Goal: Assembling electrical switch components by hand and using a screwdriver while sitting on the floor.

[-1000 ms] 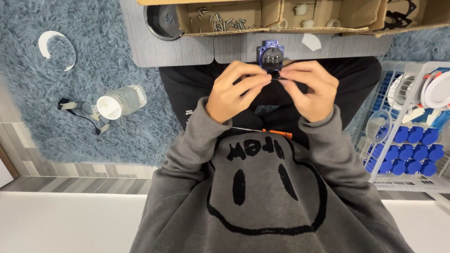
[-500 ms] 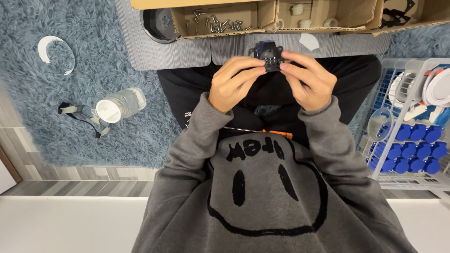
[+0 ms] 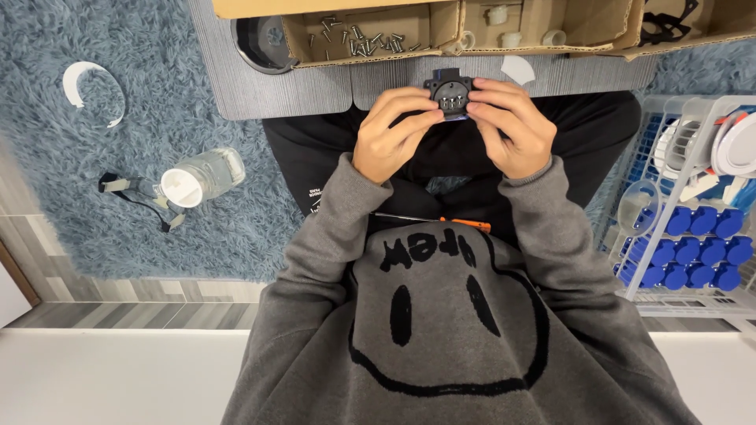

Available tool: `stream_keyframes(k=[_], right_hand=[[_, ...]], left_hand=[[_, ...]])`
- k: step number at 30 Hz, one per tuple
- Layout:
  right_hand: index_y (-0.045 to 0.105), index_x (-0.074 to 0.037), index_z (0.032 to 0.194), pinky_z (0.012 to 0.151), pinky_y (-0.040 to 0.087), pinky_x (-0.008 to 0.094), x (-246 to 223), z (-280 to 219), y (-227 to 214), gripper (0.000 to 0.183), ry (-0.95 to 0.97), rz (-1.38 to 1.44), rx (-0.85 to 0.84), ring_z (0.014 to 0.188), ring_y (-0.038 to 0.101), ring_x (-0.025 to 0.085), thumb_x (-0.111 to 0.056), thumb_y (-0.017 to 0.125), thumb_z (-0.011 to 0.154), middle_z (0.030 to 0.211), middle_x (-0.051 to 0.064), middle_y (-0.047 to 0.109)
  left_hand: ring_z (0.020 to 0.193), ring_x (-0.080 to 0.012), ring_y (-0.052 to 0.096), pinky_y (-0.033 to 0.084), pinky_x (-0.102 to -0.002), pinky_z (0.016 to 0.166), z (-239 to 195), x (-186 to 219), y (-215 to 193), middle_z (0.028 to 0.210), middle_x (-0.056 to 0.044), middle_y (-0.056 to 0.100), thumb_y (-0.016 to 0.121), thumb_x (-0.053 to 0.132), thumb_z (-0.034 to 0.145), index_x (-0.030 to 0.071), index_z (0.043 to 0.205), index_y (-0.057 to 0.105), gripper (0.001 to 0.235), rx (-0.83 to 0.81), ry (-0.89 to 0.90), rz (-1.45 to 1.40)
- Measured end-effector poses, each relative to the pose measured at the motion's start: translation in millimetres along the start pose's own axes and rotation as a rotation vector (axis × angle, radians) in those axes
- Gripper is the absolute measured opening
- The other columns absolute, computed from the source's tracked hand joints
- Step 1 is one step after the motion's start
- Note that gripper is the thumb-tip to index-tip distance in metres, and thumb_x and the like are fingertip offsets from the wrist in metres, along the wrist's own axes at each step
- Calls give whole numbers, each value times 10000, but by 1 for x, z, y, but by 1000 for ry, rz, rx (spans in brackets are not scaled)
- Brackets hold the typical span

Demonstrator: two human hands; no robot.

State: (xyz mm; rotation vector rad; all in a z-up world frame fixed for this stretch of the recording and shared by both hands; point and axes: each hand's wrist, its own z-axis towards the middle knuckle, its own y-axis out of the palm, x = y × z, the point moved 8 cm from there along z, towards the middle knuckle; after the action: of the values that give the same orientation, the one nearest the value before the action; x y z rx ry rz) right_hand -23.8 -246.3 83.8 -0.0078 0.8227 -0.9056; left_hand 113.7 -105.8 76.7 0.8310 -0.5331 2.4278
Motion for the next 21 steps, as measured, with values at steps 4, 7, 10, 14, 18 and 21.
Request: stream_keyframes(k=[4, 7, 10, 14, 18, 21], right_hand=[[835, 176, 1029, 869, 650, 558, 1, 0, 0, 80, 7, 19, -9, 1040, 784, 539, 235, 791, 998, 999, 295, 782], [832, 177, 1024, 850, 667, 548, 0, -1, 2, 86, 10, 22, -14, 1029, 790, 542, 244, 789, 990, 984, 285, 768], [829, 177, 1020, 849, 677, 545, -3, 2, 2, 87, 13, 15, -17, 1023, 794, 535, 246, 800, 975, 986, 277, 759], [805, 188, 1018, 852, 677, 567, -2, 0, 1, 52, 33, 33, -40, 1048, 784, 556, 231, 798, 990, 1002, 284, 738], [809, 169, 1045, 931, 666, 556, 4, -10, 1, 56, 84, 24, -66, 1126, 769, 540, 203, 795, 1004, 1070, 281, 733], [805, 161, 1049, 963, 653, 560, 7, -14, 1, 66, 117, 44, -86, 1164, 752, 543, 205, 770, 1015, 1096, 287, 723]], left_hand=[[998, -362, 805, 694, -433, 852, 2, 2, 2, 982, -140, 797, 766, -109, 959, -12, 1000, 864, 144, 9, 3, -37], [1014, -379, 803, 693, -448, 859, -2, 0, 4, 980, -148, 788, 752, -124, 966, -27, 1010, 855, 147, 19, -10, -71], [1030, -374, 806, 696, -442, 868, -4, -2, 6, 979, -143, 782, 757, -98, 977, -30, 1021, 850, 123, 12, -30, -72], [1069, -374, 801, 693, -429, 881, -3, -4, 6, 992, -143, 773, 743, -60, 1004, -35, 1017, 833, 94, -7, -59, -90], [1100, -390, 790, 689, -444, 884, -6, -8, 5, 1008, -155, 762, 735, -51, 1016, -52, 1005, 810, 76, -27, -76, -105], [1105, -394, 788, 692, -456, 887, -5, -10, 5, 1022, -156, 762, 739, -43, 1015, -47, 986, 806, 74, -66, -89, -102]])
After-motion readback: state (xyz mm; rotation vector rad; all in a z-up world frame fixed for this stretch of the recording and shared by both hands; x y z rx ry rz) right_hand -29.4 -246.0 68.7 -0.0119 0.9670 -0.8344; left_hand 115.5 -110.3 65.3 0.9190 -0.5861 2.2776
